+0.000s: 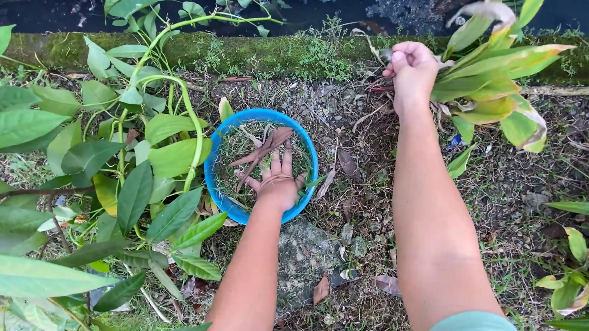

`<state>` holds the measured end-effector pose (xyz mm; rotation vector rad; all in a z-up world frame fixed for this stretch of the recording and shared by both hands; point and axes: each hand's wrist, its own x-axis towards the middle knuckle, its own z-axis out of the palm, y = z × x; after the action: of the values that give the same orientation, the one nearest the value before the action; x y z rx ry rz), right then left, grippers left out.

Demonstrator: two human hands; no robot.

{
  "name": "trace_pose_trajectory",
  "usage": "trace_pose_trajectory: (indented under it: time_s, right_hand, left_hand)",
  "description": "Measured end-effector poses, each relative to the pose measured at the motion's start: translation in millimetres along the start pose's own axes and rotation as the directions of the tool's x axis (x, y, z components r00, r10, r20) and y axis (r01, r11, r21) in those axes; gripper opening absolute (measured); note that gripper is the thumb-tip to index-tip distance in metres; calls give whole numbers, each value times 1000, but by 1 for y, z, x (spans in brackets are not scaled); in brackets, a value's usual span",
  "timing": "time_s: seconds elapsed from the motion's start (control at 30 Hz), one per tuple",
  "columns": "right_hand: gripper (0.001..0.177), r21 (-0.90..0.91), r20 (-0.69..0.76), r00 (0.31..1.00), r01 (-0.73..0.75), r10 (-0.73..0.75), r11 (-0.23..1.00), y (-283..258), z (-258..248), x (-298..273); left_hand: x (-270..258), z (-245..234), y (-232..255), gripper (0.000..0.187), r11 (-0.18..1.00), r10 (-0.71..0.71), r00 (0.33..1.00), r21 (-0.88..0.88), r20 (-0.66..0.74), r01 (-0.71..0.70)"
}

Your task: Removing weeds and debris from a garden planter and collecting them in a blue bowl.

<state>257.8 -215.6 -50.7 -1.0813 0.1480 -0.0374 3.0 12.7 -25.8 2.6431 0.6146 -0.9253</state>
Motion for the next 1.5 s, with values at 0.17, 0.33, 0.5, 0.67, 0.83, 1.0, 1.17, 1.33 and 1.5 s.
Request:
trace_pose_trajectory:
  time_s: [0.17, 0.33, 0.5, 0.67, 0.83, 1.0, 1.17, 1.33, 1.5]
  right_hand:
    - [11, -618, 272, 942, 328, -197, 715, -11, 51, -26]
    - [11, -696, 412, 877, 479, -249, 535, 2, 84, -21]
    - [17, -645, 439, 834, 552, -335, 529, 21, 89, 13]
    - [34, -663, 383, 862, 507, -332, 552, 24, 101, 42]
    - [40, -793, 431, 859, 507, -276, 338, 40, 111, 65]
    - [19, -743, 531, 815, 579, -230, 336, 54, 106, 63]
    - [13, -666, 551, 829, 510, -102, 545, 17, 113, 22]
    - [10, -641, 343, 937, 286, -67, 712, 1, 123, 11]
    - [61, -576, 714, 605, 794, -351, 195, -25, 153, -9]
  left_hand:
    - [4, 2, -1, 82, 1000, -2, 1000, -9, 6, 2]
    - [0, -3, 0, 82, 999, -3, 1000, -35, 14, 4]
    - [-3, -7, 2, 81, 1000, -9, 998, -28, 56, 10]
    - [3, -1, -2, 79, 1000, -30, 996, -5, 84, 30]
    - [7, 1, -1, 79, 998, -47, 994, -32, 98, 50]
    - [-3, -18, 9, 76, 998, -45, 994, 45, 102, 41]
    - [-2, -19, 9, 77, 999, -47, 991, 26, 122, 45]
    - [-3, -21, 9, 77, 999, -51, 988, 19, 144, 49]
    - [1, -13, 5, 74, 998, -59, 984, 26, 169, 55]
